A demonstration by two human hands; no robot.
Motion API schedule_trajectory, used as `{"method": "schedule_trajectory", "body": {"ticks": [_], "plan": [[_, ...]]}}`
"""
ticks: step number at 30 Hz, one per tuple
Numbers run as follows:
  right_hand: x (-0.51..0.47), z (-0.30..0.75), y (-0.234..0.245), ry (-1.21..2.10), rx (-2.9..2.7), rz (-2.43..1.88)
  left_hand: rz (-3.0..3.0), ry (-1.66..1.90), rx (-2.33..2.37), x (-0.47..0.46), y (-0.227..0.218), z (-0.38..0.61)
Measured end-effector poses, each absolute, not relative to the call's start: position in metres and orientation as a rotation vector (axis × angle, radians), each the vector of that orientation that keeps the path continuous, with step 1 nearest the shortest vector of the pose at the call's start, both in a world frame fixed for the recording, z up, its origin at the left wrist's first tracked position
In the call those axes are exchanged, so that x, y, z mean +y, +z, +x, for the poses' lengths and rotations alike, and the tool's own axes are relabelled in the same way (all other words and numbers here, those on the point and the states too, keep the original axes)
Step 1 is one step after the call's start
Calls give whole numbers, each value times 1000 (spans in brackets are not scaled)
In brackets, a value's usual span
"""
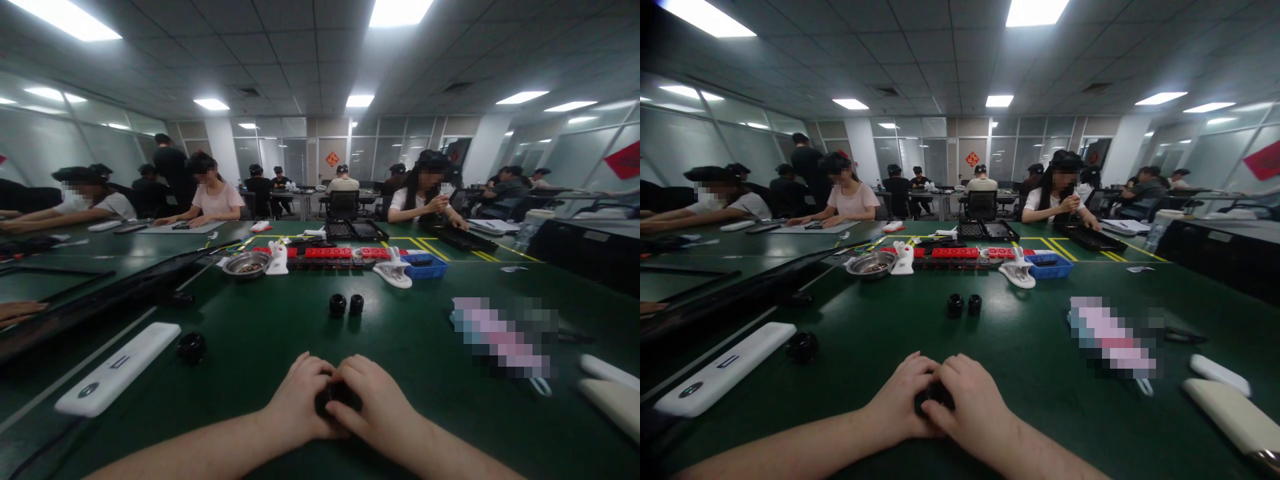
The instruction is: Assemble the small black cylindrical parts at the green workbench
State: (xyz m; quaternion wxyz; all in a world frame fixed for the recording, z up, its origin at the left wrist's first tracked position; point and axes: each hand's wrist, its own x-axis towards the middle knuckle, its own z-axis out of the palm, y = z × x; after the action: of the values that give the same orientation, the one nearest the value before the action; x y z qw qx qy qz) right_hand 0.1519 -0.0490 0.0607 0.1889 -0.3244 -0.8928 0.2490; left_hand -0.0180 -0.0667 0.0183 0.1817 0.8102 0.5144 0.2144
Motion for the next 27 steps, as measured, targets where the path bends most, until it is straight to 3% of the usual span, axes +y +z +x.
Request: {"method": "schedule_trajectory", "body": {"ticks": [4,10,16,23,27], "plan": [[-50,159,67,971,-2458,-608,2286,621,1458,-65,13,-19],[-46,155,61,651,-2456,-1063,2310,610,1427,-64,11,-21],[-49,158,67,834,-2550,-628,2342,533,1388,-65,18,-21],[-47,155,59,554,-2496,-1117,2276,521,1369,-64,21,-23],[-48,153,60,579,-2578,-1005,2259,550,1338,-64,22,-23]]}}
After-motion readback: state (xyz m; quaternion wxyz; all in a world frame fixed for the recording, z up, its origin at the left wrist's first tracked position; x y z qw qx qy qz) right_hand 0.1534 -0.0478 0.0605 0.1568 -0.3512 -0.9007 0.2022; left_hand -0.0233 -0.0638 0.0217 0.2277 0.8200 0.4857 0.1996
